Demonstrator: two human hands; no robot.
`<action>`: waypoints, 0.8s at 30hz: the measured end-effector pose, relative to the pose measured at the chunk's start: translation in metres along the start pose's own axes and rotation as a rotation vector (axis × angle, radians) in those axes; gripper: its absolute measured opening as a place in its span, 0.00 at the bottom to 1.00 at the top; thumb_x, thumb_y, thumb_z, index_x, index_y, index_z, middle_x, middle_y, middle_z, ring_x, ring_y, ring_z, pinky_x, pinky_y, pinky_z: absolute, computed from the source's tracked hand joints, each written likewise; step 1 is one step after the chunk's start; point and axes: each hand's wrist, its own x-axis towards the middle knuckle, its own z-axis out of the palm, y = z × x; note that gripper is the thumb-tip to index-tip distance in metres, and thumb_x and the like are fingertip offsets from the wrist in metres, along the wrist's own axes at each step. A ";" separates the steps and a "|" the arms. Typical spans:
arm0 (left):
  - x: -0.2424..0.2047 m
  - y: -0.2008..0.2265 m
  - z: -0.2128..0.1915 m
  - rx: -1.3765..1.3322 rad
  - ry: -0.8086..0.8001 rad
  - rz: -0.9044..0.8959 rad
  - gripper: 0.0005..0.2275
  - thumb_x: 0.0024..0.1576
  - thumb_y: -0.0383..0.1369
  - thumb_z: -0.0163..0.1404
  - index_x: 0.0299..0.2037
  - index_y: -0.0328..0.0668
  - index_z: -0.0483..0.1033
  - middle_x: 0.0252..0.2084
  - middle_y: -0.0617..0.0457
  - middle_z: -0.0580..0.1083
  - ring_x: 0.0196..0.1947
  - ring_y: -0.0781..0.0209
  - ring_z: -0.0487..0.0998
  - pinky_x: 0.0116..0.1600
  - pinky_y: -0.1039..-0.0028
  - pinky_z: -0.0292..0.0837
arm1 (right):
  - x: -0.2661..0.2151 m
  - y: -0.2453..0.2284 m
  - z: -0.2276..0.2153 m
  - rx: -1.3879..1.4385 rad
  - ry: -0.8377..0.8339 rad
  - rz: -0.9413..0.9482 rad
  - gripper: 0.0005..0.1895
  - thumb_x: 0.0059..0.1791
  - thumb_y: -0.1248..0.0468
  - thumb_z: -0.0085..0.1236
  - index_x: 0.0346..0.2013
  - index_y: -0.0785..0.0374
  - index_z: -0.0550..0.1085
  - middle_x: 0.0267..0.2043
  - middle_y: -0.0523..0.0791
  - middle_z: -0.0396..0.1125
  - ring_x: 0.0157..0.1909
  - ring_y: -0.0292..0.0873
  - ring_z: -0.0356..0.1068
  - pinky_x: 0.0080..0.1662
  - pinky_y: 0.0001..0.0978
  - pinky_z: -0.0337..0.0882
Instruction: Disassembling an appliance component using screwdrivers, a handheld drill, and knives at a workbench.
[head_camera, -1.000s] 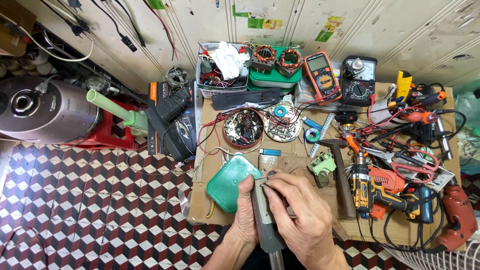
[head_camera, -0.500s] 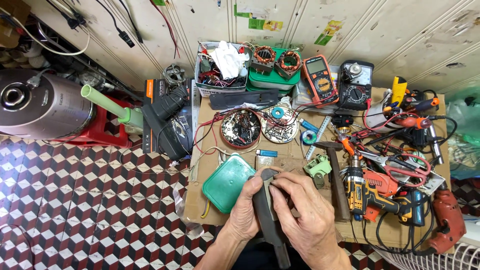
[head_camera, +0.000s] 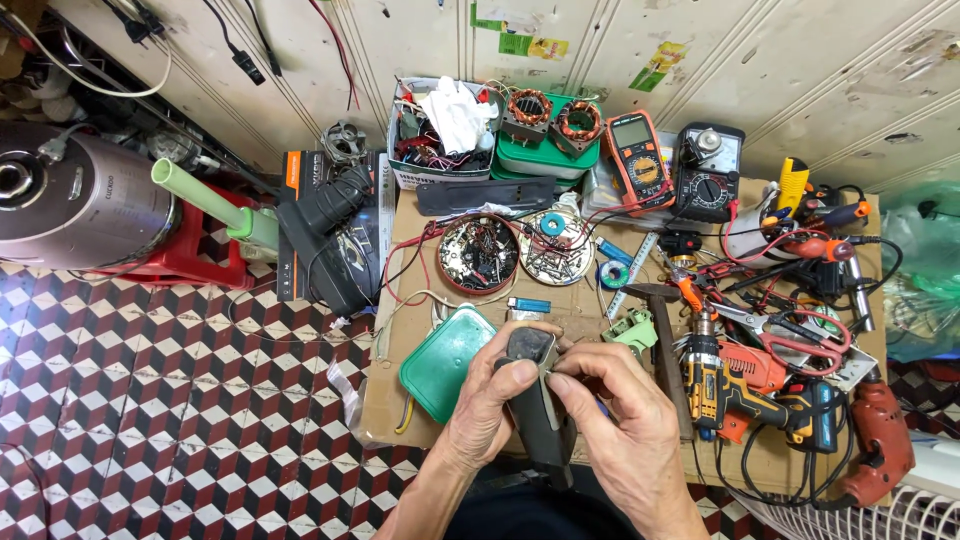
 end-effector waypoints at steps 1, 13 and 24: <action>0.001 0.002 0.001 -0.002 0.000 0.001 0.28 0.53 0.43 0.60 0.58 0.29 0.70 0.51 0.46 0.74 0.52 0.60 0.75 0.59 0.71 0.72 | -0.001 0.006 0.001 -0.002 0.000 0.000 0.06 0.46 0.70 0.63 0.37 0.67 0.77 0.41 0.42 0.72 0.39 0.35 0.72 0.41 0.25 0.72; -0.001 0.010 0.003 0.140 -0.024 -0.012 0.32 0.49 0.43 0.62 0.61 0.35 0.69 0.55 0.46 0.75 0.55 0.61 0.76 0.63 0.71 0.72 | -0.003 0.025 -0.010 0.486 -0.079 0.484 0.07 0.50 0.66 0.59 0.38 0.69 0.78 0.32 0.41 0.70 0.34 0.33 0.68 0.38 0.26 0.70; -0.008 0.030 0.024 0.923 -0.103 0.500 0.29 0.47 0.32 0.70 0.59 0.42 0.73 0.59 0.51 0.77 0.59 0.57 0.78 0.62 0.69 0.76 | -0.007 0.060 -0.030 0.999 -0.257 0.536 0.11 0.53 0.64 0.57 0.42 0.73 0.75 0.35 0.44 0.70 0.35 0.36 0.66 0.37 0.31 0.66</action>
